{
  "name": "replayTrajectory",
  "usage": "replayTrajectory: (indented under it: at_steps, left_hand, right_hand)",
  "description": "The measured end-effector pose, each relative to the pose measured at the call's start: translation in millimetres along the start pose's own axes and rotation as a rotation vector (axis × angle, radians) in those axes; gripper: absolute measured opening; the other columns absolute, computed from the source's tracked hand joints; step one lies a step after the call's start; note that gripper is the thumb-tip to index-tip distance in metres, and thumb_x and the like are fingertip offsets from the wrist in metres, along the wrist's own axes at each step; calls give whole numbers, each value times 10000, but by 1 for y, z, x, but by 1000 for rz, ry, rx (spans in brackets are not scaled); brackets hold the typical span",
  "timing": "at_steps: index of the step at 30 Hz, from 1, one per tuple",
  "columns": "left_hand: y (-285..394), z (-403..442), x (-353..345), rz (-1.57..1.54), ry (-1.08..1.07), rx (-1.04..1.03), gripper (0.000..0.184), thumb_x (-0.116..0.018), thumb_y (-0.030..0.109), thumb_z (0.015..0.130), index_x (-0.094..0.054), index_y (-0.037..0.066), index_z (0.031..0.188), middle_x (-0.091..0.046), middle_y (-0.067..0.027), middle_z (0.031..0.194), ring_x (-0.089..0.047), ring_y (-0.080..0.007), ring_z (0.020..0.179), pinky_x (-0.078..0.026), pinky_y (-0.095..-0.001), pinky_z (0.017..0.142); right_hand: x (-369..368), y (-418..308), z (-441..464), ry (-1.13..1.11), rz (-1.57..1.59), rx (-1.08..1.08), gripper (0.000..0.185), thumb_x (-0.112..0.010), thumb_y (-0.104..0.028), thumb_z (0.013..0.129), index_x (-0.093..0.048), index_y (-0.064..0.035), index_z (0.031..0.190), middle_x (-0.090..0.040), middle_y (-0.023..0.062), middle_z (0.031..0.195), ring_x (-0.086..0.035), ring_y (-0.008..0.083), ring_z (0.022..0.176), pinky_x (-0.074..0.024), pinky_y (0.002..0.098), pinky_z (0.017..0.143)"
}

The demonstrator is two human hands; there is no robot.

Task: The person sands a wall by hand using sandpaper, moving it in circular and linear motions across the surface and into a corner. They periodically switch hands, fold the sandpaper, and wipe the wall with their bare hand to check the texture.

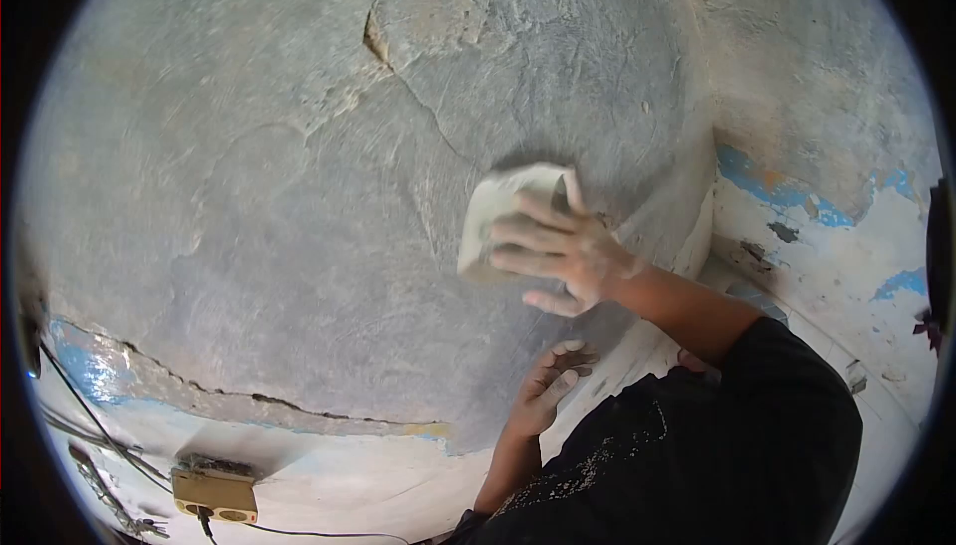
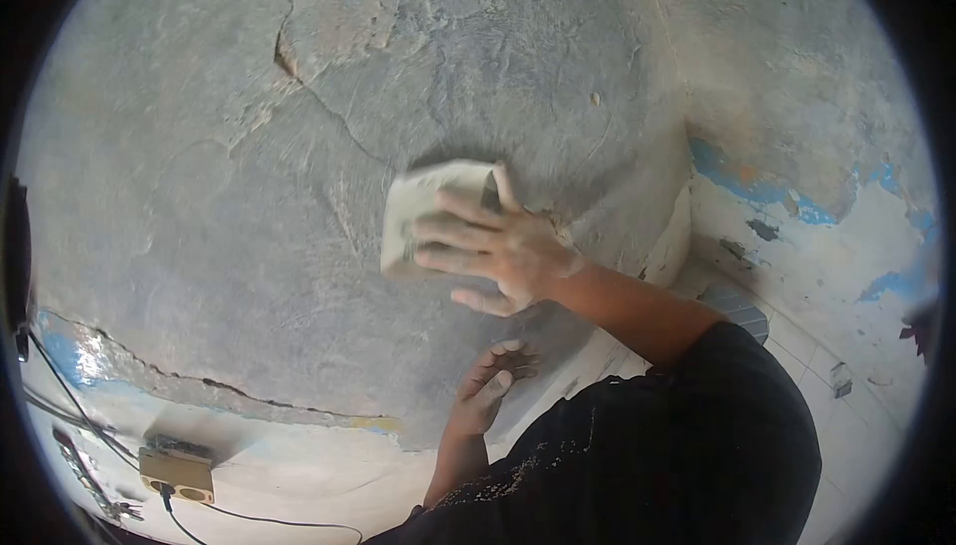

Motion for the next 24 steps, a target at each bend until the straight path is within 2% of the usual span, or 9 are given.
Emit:
replayTrajectory:
  at_steps: [3, 5, 9, 11, 13, 15, 18, 22, 24]
  left_hand:
    - [3, -20, 0, -18, 0, -30, 444, -576, 171, 943, -446, 17, 1338, -536, -142, 1297, -514, -256, 1201, -399, -398, 1006]
    - [6, -31, 0, -36, 1, -88, 435, -573, 174, 947, -450, 20, 1334, -539, -142, 1291, -518, -256, 1199, -404, -400, 1002]
    - [-11, -53, 6, -147, 54, -53, 446, -582, 206, 944, -456, 26, 1332, -548, -145, 1277, -539, -264, 1179, -422, -410, 986]
    - [-14, -63, 6, -174, 76, -34, 458, -591, 223, 940, -458, 25, 1331, -551, -147, 1274, -547, -268, 1171, -427, -414, 981]
    - [-7, -72, 3, -238, 47, -80, 474, -591, 257, 937, -465, 17, 1325, -555, -151, 1270, -554, -273, 1162, -430, -411, 979]
    - [-12, -79, 7, -278, 78, -65, 476, -595, 290, 930, -478, 25, 1307, -561, -148, 1260, -555, -282, 1152, -434, -419, 970]
    - [-15, -88, 16, -296, 145, -18, 485, -603, 334, 917, -496, 34, 1283, -573, -143, 1233, -561, -288, 1131, -440, -427, 956]
    - [2, -98, 30, -300, 196, -84, 493, -621, 366, 902, -510, 47, 1261, -592, -126, 1184, -572, -277, 1102, -448, -424, 939]
    - [3, -100, 38, -323, 221, -92, 485, -623, 371, 900, -515, 52, 1249, -598, -119, 1167, -577, -274, 1091, -452, -420, 930]
  right_hand:
    - [-11, -17, -1, -178, -121, 109, 634, -475, -501, 894, -458, -134, 1412, -367, 128, 1502, -239, 320, 1434, -40, 661, 1103]
    - [13, 15, -1, 280, 80, -409, 629, -485, -531, 873, -449, -220, 1419, -327, 54, 1531, -229, 264, 1439, 3, 698, 1091]
    - [-38, -91, -1, -472, -32, 282, 795, -483, -582, 864, -363, -52, 1445, -180, 242, 1547, -161, 445, 1423, -42, 684, 1088]
    - [-48, -74, -3, -453, -173, 285, 841, -484, -621, 849, -324, -74, 1467, -151, 236, 1555, -111, 498, 1415, -57, 707, 1074]
    - [-12, -16, 4, 87, 24, -342, 795, -489, -652, 827, -311, -244, 1487, -179, 79, 1581, -101, 451, 1434, -78, 752, 1055]
    - [-5, -37, 9, 174, 96, -404, 780, -490, -667, 814, -307, -311, 1484, -198, 37, 1579, -87, 443, 1437, -42, 760, 1053]
    - [-60, -111, -14, -555, -67, 224, 843, -464, -689, 818, -317, -204, 1491, -158, 169, 1575, -49, 474, 1432, 89, 707, 1063]
    - [-24, -31, -4, 66, -6, -403, 853, -446, -727, 806, -306, -247, 1496, -154, 157, 1578, -26, 470, 1434, 86, 747, 1034]
    - [-40, -60, -1, -68, -21, -258, 831, -433, -718, 818, -316, -246, 1492, -162, 163, 1574, -28, 464, 1437, 88, 743, 1034]
Point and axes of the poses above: each hand's wrist, its own z-axis towards the middle knuckle, its own x-axis out of the back of the hand, y = z × x, the point moved 8 cm from there along z, towards the middle knuckle
